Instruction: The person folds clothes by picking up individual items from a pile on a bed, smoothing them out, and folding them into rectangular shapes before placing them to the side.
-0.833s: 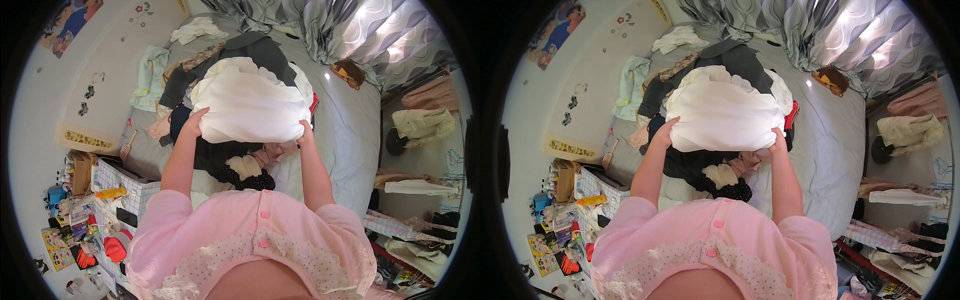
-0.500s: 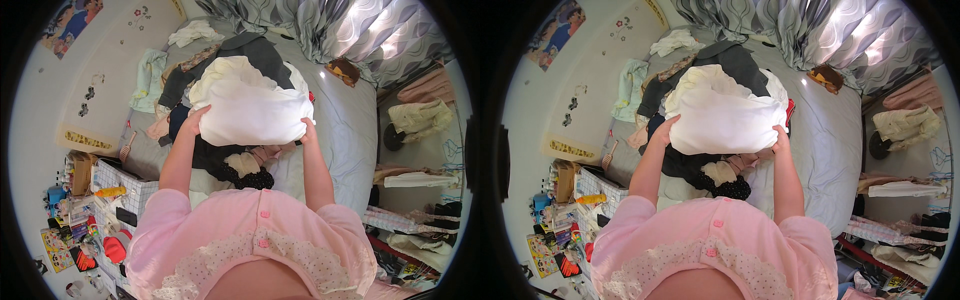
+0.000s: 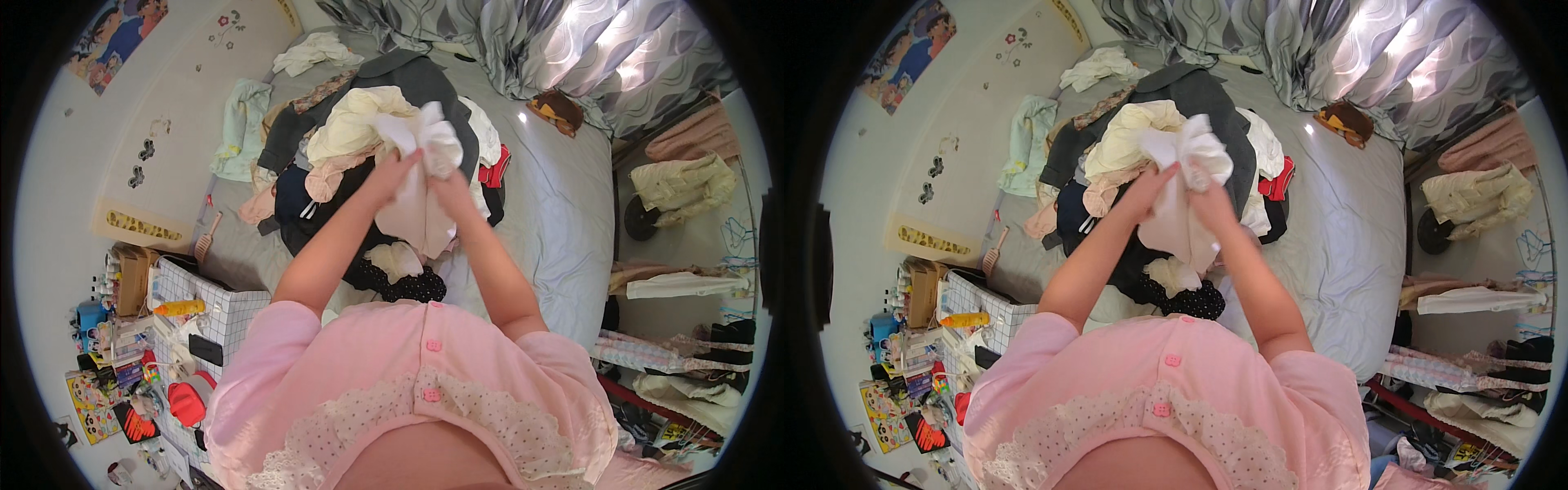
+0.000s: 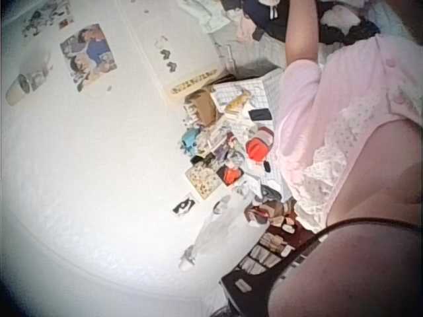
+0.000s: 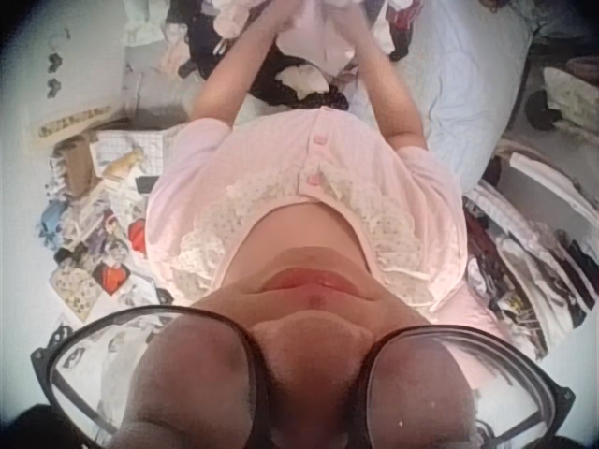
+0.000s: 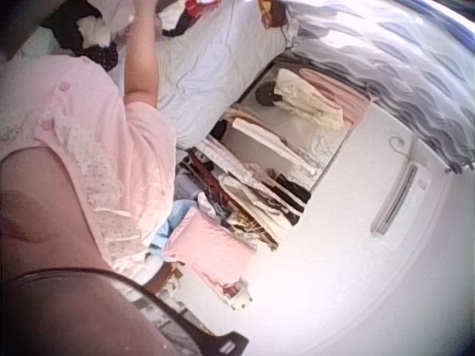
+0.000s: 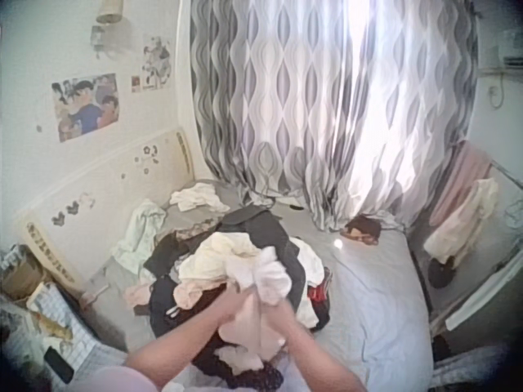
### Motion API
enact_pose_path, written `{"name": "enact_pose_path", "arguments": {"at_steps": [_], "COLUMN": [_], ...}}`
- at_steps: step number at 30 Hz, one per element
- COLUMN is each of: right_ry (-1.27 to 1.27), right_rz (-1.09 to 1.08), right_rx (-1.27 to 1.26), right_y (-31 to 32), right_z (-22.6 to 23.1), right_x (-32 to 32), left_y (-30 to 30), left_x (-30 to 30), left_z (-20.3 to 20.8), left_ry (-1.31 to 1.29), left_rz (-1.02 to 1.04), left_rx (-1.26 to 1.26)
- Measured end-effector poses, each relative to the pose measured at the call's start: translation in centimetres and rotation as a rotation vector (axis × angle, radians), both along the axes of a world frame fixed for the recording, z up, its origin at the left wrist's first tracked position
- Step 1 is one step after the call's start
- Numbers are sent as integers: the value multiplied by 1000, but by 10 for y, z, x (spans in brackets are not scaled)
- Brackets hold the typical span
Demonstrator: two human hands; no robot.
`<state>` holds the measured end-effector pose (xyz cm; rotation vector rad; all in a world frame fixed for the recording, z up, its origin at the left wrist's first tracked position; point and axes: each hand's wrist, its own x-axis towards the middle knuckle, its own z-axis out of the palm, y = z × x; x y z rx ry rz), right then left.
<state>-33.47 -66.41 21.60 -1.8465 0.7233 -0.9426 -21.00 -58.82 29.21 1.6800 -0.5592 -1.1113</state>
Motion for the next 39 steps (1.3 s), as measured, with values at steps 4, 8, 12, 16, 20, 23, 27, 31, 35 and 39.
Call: {"name": "enact_pose_path", "arguments": {"at_steps": [4, 8, 12, 16, 20, 23, 27, 31, 35, 39], "right_ry": [151, -20, -299, -414, -638, -697, -419, -55, -321, -381], "right_rz": [157, 384, 195, -219, 255, 146, -268, -309, -257, -49], "right_rx": [260, 667, 661, 1132, 1435, 1345, 1101, 860, 1039, 1454], "right_y": [46, 40, 25, 14, 18, 25, 23, 23, 11, -1], "right_z": [30, 15, -13, -48, -67, -73, -54, -51, -75, -100], "right_x": [12, -9, -35, -68, -89, -97, -126, -163, -223, -294], "left_y": [2, 8, 13, 22, 23, 23, 21, 21, 7, -14], "left_x": [-2, 11, 27, 26, 27, 25, -17, -82, -129, -179], "left_z": [-36, -39, -47, -24, -49, -90, -111, -135, -173, -192], "left_ry": [37, 187, -1, 385, 749, 734, 679, 191, 478, 621], "left_rz": [-193, -156, -200, -142, -177, -260, -346, -346, -178, -41], "left_rx": [-331, -260, -293, -334, -344, -252, 106, 103, -60, -58]}}
